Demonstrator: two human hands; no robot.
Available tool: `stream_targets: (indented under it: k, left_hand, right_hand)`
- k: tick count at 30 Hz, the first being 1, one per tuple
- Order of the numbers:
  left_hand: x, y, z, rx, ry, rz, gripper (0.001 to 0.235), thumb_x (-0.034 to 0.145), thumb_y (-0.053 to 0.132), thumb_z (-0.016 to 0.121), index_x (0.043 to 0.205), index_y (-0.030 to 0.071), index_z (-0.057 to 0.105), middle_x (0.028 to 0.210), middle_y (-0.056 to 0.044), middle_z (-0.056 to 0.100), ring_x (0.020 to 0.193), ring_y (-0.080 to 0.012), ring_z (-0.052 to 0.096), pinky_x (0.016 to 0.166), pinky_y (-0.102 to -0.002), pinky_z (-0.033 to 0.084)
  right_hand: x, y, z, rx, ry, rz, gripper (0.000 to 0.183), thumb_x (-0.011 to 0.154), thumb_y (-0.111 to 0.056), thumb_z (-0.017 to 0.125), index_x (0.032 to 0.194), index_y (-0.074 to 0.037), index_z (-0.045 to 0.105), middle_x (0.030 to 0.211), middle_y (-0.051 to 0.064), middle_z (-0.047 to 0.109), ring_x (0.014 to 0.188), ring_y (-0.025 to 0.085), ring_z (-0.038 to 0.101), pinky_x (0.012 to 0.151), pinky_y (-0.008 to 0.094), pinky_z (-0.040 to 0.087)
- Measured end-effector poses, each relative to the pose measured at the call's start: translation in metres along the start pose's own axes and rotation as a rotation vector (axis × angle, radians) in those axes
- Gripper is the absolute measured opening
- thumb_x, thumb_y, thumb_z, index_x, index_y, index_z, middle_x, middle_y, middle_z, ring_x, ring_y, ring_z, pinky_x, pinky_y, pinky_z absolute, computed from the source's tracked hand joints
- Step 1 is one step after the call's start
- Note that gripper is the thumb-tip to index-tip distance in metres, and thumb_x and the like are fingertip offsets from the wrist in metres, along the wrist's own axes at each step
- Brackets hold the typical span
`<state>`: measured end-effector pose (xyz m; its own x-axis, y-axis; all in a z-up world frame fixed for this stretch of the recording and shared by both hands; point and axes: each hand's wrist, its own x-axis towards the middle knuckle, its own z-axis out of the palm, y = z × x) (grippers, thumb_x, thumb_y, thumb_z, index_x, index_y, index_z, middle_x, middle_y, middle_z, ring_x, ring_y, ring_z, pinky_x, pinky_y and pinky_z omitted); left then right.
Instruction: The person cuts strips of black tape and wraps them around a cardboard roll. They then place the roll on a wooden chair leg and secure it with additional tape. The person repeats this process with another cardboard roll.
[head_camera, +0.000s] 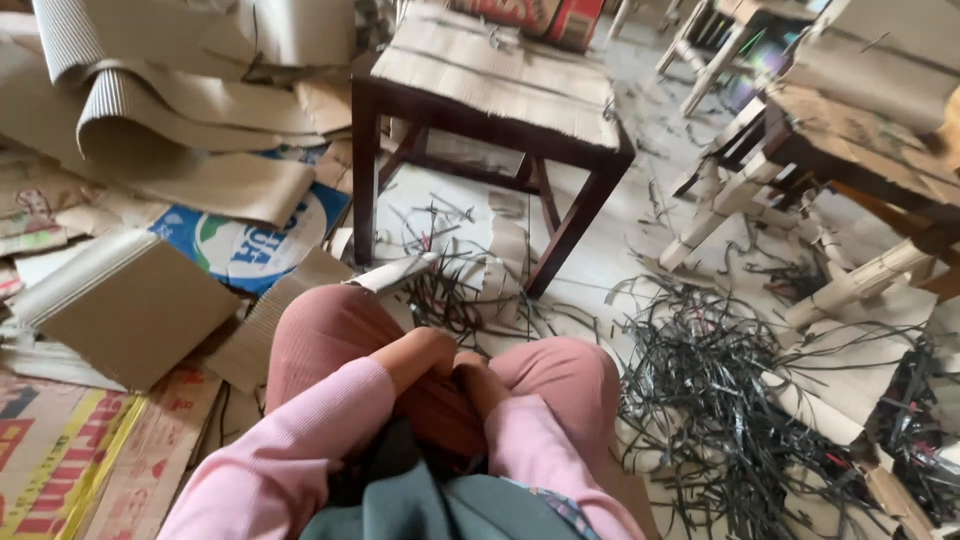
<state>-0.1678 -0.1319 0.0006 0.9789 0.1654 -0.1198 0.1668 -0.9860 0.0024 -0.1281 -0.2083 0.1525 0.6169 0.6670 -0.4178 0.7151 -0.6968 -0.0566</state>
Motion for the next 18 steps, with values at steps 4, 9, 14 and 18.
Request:
stream_targets:
  k: [4,9,14,18]
  left_hand:
    - [0.034,-0.019,0.002,-0.097,-0.049,0.001,0.022,0.082,0.031,0.059,0.091,0.025,0.078,0.089,-0.002,0.077,0.088,-0.0284,0.075,0.067,-0.054,0.054]
    - [0.051,-0.04,0.031,-0.269,-0.229,0.099,0.021,0.083,0.028,0.063,0.094,0.029,0.081,0.094,-0.002,0.08,0.097,-0.0284,0.077,0.079,-0.05,0.062]
    - [0.058,-0.086,0.003,-0.304,-0.214,-0.184,0.037,0.079,0.033,0.067,0.109,0.014,0.077,0.102,-0.008,0.073,0.099,-0.0325,0.074,0.08,-0.053,0.062]
    - [0.1,-0.091,0.055,-0.323,-0.254,-0.262,0.048,0.074,0.034,0.069,0.115,0.009,0.073,0.103,-0.011,0.07,0.1,-0.0374,0.072,0.08,-0.055,0.059]
  right_hand:
    - [0.023,0.003,-0.013,0.023,0.048,-0.052,0.05,0.093,-0.052,0.061,0.122,-0.011,0.069,0.124,0.018,0.069,0.125,0.039,0.062,0.099,0.058,0.043]
    - [0.054,0.011,0.019,0.137,0.035,-0.048,0.049,0.089,-0.054,0.065,0.112,-0.012,0.073,0.116,0.016,0.073,0.119,0.038,0.066,0.096,0.054,0.049]
    - [0.098,0.019,0.08,0.234,-0.005,-0.032,0.048,0.086,-0.056,0.068,0.102,-0.012,0.076,0.107,0.013,0.076,0.112,0.036,0.07,0.094,0.049,0.055]
    - [0.168,0.057,0.178,0.281,-0.019,-0.032,0.047,0.083,-0.058,0.071,0.095,-0.013,0.08,0.1,0.012,0.079,0.107,0.035,0.073,0.092,0.046,0.06]
